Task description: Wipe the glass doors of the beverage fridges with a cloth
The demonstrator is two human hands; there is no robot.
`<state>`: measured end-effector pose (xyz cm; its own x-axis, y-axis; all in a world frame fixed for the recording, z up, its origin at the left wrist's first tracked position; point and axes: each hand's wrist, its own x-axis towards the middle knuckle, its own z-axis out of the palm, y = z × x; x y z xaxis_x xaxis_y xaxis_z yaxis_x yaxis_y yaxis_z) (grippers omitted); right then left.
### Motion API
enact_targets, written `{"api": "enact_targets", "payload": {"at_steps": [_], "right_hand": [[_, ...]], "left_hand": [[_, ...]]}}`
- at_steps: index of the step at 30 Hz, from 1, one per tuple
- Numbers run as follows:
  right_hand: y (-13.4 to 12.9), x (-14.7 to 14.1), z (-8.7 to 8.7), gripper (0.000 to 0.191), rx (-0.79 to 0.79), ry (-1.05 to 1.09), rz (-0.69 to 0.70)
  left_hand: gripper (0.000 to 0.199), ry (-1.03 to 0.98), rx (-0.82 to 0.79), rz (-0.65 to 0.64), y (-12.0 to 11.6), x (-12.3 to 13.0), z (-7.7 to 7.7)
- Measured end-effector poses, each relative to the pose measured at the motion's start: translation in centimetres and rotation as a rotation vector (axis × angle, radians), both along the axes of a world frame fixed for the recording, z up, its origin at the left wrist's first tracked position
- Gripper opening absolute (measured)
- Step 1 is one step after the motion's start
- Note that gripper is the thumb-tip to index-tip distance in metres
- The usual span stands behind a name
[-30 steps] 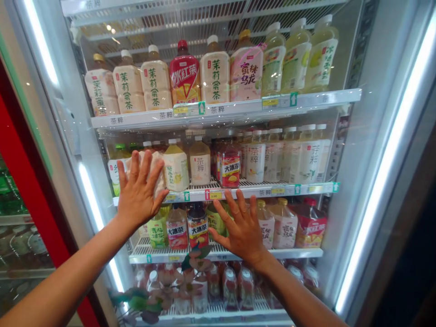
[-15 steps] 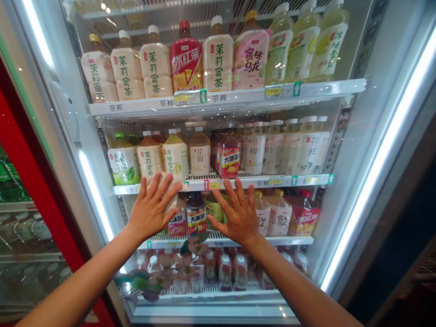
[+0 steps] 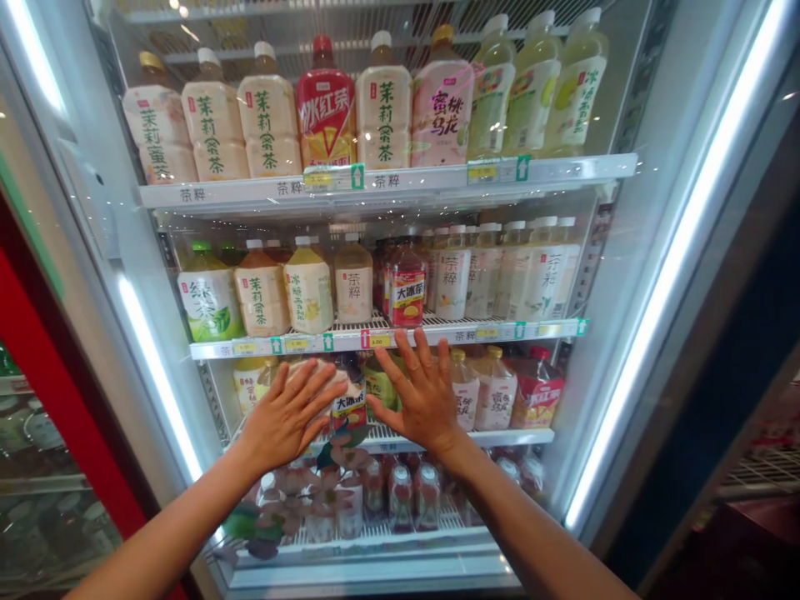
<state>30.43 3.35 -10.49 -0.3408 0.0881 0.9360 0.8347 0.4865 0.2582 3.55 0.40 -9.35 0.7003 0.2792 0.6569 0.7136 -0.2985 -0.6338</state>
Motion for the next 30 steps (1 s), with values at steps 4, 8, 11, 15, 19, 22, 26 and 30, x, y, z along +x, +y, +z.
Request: {"api": "enact_targets", "payload": {"at_steps": [4,8,11,15,19,22,26,30], "right_hand": [[0.1,0.0,0.0,0.092,0.002,0.004,-0.009],[0.3,-0.1,-0.2,0.094,-0.012,0.012,-0.004],[0.2,-0.1,-0.2,0.095,-0.032,0.007,-0.002],[0.1,0.0,-0.1,0.093,-0.033,0.008,0.001],[0.3,0.0,-0.1,0.094,-0.002,0.023,0.021],[0.5,0.0,-0.2,0.094,-0.003,0.021,0.016],[0.5,0.0,-0.2,0.095,0.001,0.019,0.012],[0.2,0.0,-0.1,0.094,0.0,0.013,0.007]], "left_hand": [[0.078,-0.157,0.096,0.027,1.3,1.8,7.1],[0.082,-0.062,0.075,0.015,1.4,2.3,4.7],[0.076,0.107,0.017,0.003,0.3,0.9,-2.2],[0.063,0.232,-0.019,-0.005,-0.5,-0.9,-5.3],[0.073,0.106,0.039,0.006,0.6,-0.3,2.2],[0.074,-0.043,0.083,0.02,1.6,0.8,6.8],[0.078,-0.051,0.069,0.032,1.4,0.8,3.2],[0.076,0.219,-0.012,-0.02,0.1,-0.9,-3.2]]}}
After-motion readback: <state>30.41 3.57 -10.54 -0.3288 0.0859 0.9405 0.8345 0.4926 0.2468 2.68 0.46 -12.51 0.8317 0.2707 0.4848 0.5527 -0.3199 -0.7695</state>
